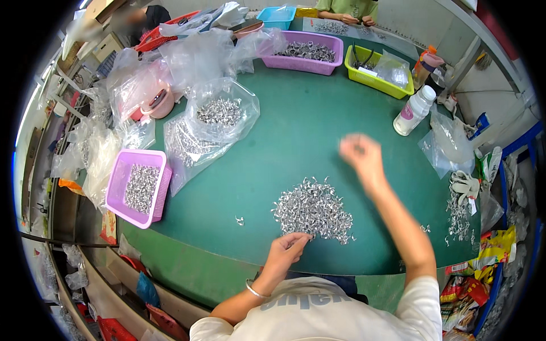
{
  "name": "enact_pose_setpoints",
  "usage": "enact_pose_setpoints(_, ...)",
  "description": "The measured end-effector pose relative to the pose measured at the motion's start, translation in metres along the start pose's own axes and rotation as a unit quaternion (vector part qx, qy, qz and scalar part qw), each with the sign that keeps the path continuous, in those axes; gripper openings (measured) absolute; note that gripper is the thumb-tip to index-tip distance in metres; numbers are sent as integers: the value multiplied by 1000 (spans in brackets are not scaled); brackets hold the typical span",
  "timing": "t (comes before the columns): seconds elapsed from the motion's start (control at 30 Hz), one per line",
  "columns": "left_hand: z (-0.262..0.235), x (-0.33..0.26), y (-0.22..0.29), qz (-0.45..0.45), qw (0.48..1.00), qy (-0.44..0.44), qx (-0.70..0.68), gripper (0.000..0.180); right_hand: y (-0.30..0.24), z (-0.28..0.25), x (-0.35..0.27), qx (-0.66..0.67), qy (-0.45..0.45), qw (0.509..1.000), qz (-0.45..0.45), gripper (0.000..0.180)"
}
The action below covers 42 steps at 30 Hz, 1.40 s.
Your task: The person sorts small silver-colored metal pieces by hand on a green workbench. They pick pieces from a central pile and place them into smaller groups on the table or into plastic bins.
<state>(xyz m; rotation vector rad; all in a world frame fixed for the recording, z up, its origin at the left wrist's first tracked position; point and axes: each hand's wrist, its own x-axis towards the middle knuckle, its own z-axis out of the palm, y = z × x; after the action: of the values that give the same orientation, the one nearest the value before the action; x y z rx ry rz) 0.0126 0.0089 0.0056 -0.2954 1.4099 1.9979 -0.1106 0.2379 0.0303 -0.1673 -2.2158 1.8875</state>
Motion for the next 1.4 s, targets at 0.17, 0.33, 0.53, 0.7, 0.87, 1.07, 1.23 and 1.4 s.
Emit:
enact_pose_setpoints(0.17,1,4,1,11,999,-46,28,16,-12,-2,140,40,61,995,-67,51)
enact_pose_setpoints(0.33,-10,3,-8,3,998,-36,49,15,29,13,47,-134,-198,969,-62,28)
enact_pose_setpoints(0.53,3,6,-15,129,956,-55,259,15,13,-58,-73,-278,-125,952,11,13)
enact_pose_setpoints(0.7,37,19,-24,348,789,-71,501,23,26,-59,-133,-330,-98,938,-32,23)
enact_pose_setpoints(0.87,56,31,-36,352,702,-94,612,24,34,-38,-135,-411,-42,899,-145,18)
enact_pose_setpoints(1.07,46,27,-34,359,727,-52,583,19,48,-51,-147,-400,1,905,-148,11)
enact_pose_setpoints(1.23,48,23,-32,336,756,-25,562,17,50,-45,-151,-405,24,904,-136,14)
enact_pose_setpoints(1.4,49,20,-32,333,766,-28,549,17,44,-40,-148,-416,45,900,-123,13)
